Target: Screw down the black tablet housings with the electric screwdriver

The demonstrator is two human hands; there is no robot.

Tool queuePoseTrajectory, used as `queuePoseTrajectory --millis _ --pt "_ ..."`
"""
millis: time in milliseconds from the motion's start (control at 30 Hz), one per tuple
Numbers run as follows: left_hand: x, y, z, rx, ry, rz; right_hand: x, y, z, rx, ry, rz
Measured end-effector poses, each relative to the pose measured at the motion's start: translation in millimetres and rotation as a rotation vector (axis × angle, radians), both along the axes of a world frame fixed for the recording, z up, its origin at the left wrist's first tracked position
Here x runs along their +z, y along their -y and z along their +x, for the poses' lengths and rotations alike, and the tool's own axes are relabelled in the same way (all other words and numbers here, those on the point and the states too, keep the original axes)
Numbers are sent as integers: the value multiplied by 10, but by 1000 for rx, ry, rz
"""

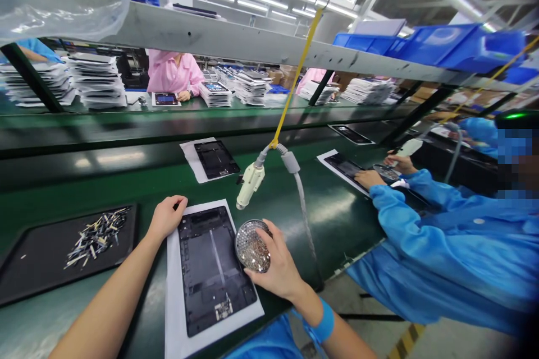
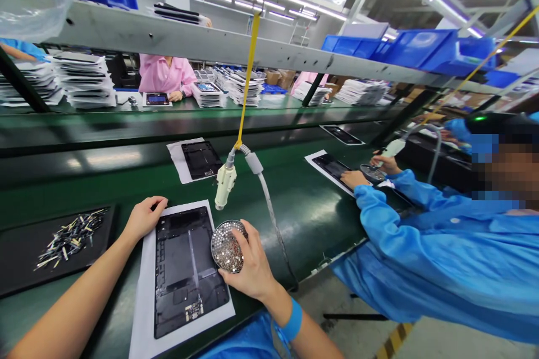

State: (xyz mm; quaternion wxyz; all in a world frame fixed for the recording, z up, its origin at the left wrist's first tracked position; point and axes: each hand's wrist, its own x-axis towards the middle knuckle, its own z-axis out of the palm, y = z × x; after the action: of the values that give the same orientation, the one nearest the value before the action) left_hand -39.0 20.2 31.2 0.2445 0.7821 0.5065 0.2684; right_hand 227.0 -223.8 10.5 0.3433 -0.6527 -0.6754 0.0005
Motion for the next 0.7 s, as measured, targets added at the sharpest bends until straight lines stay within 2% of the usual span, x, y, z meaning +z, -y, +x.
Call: queuePoseTrajectory --millis 100,267,567,700 --pt "7 4 2 5 -3 -12 8 -18 112 12 -24 -42" --pt "-23 -15 -1 15 4 -11 90 -133 384 42 -112 -233" --pt "-19 -11 5 12 -5 -14 233 -456 614 245 -102 -397" --pt "-22 -13 7 15 -3 -28 235 -485 695 301 -70 -459"
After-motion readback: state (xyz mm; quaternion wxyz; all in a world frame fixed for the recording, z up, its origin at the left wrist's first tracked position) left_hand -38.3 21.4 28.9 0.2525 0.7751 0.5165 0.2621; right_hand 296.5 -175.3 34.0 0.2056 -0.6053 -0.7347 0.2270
